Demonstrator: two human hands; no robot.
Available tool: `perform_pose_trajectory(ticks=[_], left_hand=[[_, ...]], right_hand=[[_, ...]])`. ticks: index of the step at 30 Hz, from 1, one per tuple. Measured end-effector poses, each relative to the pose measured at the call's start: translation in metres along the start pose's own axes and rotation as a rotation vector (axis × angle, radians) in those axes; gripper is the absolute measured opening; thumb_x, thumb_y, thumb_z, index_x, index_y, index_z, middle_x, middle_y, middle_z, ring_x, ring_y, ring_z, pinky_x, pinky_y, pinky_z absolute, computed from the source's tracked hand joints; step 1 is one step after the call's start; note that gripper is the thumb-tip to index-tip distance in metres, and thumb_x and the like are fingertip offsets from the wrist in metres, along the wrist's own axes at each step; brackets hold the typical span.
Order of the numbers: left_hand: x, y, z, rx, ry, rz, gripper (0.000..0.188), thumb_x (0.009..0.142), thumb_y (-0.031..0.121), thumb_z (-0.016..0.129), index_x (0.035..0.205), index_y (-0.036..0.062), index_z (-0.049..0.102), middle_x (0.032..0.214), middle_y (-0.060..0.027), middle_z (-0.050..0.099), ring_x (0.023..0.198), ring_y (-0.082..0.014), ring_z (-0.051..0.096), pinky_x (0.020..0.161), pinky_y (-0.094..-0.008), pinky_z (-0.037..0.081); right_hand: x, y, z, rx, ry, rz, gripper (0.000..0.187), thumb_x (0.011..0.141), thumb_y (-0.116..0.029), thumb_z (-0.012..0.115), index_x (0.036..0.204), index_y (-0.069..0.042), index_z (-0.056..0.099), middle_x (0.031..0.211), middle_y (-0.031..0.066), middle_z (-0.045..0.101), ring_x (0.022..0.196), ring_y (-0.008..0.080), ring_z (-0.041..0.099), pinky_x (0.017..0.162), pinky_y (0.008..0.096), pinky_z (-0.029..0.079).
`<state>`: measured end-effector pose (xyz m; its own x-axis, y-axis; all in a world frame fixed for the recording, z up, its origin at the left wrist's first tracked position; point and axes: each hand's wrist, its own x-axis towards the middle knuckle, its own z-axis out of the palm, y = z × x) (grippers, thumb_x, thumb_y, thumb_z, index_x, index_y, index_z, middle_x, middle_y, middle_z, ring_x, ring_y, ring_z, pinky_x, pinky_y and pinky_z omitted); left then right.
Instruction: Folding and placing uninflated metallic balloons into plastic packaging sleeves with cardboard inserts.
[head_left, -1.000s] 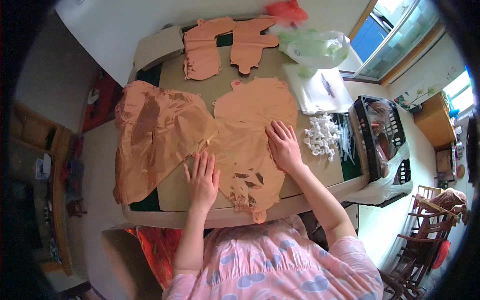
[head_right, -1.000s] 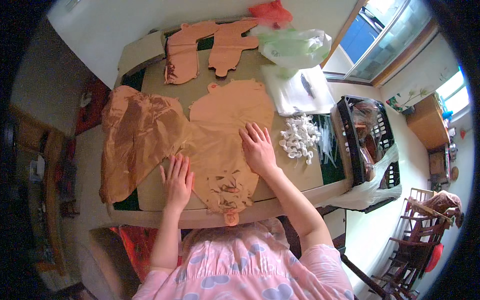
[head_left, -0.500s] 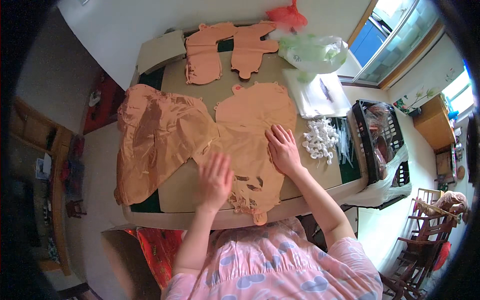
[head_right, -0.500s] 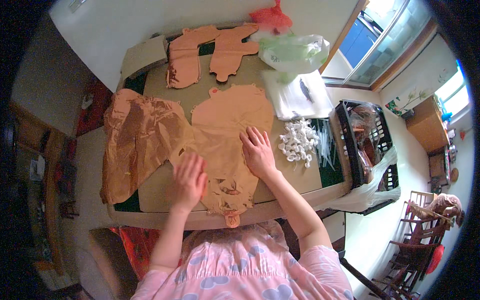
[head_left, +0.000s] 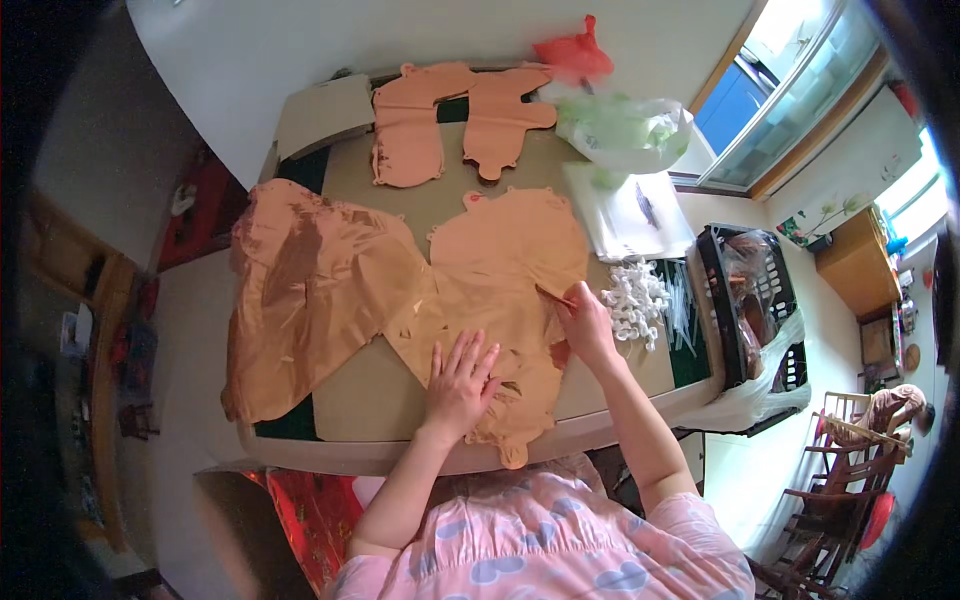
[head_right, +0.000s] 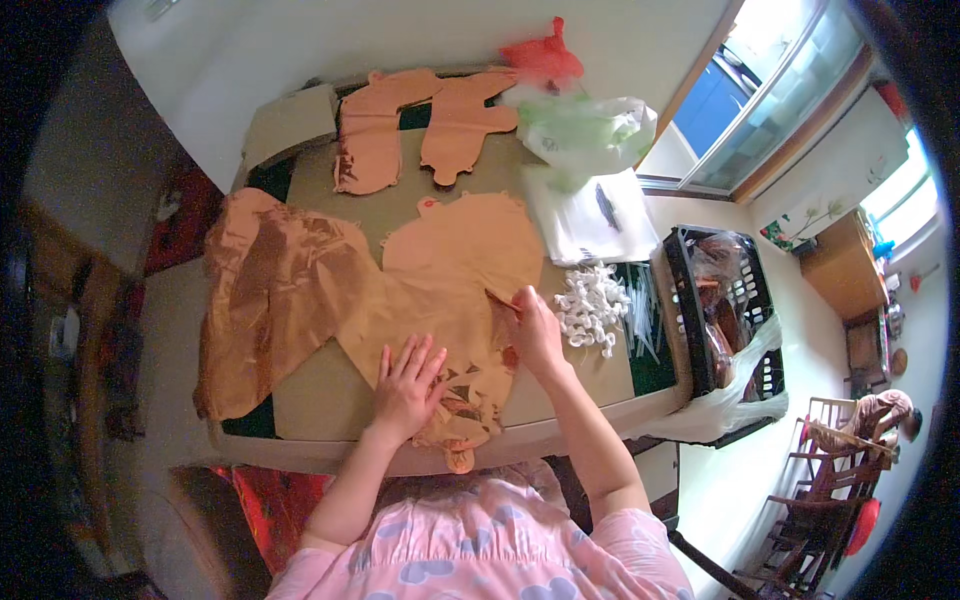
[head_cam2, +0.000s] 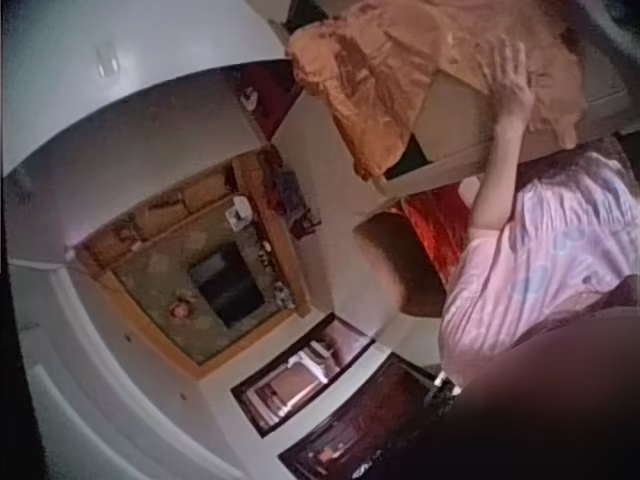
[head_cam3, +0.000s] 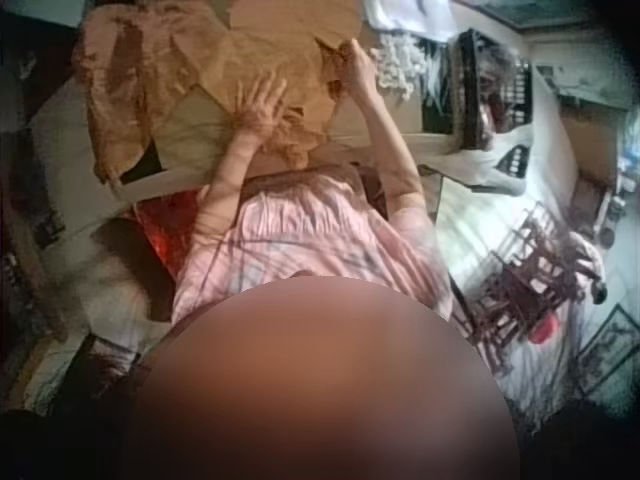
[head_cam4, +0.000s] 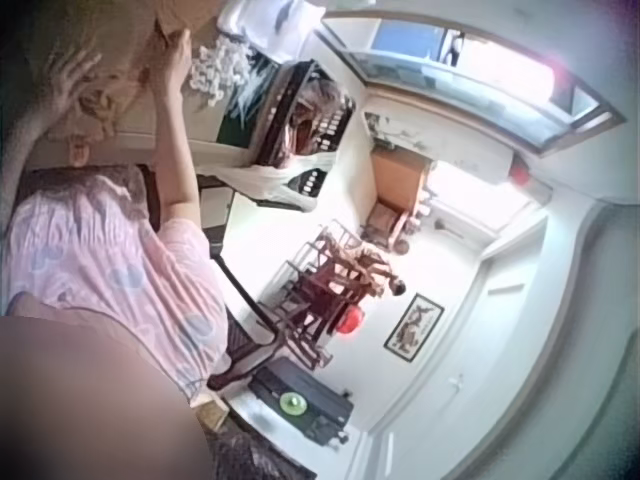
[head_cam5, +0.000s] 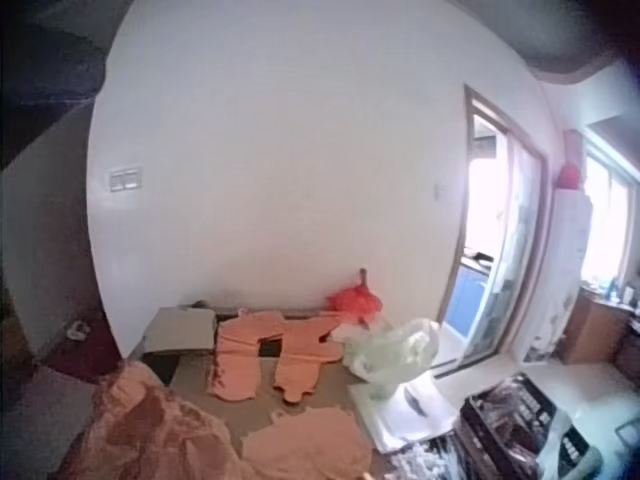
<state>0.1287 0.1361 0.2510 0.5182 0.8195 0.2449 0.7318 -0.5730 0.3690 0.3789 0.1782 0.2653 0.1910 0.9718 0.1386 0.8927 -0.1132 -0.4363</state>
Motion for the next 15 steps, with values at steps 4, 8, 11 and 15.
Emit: perform_pose_trajectory(ticks=[4, 8, 11, 15], left_hand=[[-0.002, 0.000, -0.003, 0.009, -0.002, -0.007, 0.050, 0.089, 0.033, 0.062, 0.135, 0.0158, 0.053, 0.149, -0.0094, 0.040, 0.140, -0.0285, 0.034, 0.111, -0.0606, 0.023], [-0.002, 0.000, -0.004, -0.013, -0.010, -0.018, 0.050, 0.089, 0.033, 0.062, 0.135, 0.0161, 0.053, 0.148, -0.0091, 0.041, 0.139, -0.0284, 0.034, 0.111, -0.0608, 0.023], [-0.002, 0.000, -0.003, -0.028, -0.009, -0.020, 0.051, 0.088, 0.032, 0.063, 0.135, 0.0164, 0.053, 0.148, -0.0090, 0.041, 0.139, -0.0282, 0.034, 0.111, -0.0609, 0.023], [-0.003, 0.000, -0.003, -0.023, 0.022, -0.017, 0.051, 0.086, 0.032, 0.065, 0.133, 0.0160, 0.055, 0.146, -0.0088, 0.044, 0.139, -0.0272, 0.035, 0.110, -0.0604, 0.025]], right_hand=[[-0.006, -0.030, -0.013, 1.047, -0.131, 0.211, 0.028, 0.096, -0.022, 0.058, 0.116, -0.004, 0.051, 0.088, 0.0152, 0.067, 0.077, 0.0247, 0.067, 0.068, 0.0329, 0.053], [-0.016, -0.023, 0.005, 0.828, -0.015, 0.059, 0.027, 0.094, -0.009, 0.052, 0.120, -0.002, 0.054, 0.105, 0.0168, 0.065, 0.099, 0.0301, 0.063, 0.084, 0.0385, 0.052], [-0.023, -0.018, 0.011, 0.226, 0.124, -0.274, 0.037, 0.087, -0.002, 0.055, 0.124, -0.003, 0.058, 0.130, 0.0178, 0.055, 0.125, 0.0369, 0.048, 0.106, 0.0468, 0.039], [-0.029, -0.031, 0.013, 0.131, -0.012, -0.422, 0.044, 0.092, -0.012, 0.054, 0.136, -0.007, 0.051, 0.142, 0.0161, 0.047, 0.135, 0.0335, 0.040, 0.113, 0.0497, 0.027]])
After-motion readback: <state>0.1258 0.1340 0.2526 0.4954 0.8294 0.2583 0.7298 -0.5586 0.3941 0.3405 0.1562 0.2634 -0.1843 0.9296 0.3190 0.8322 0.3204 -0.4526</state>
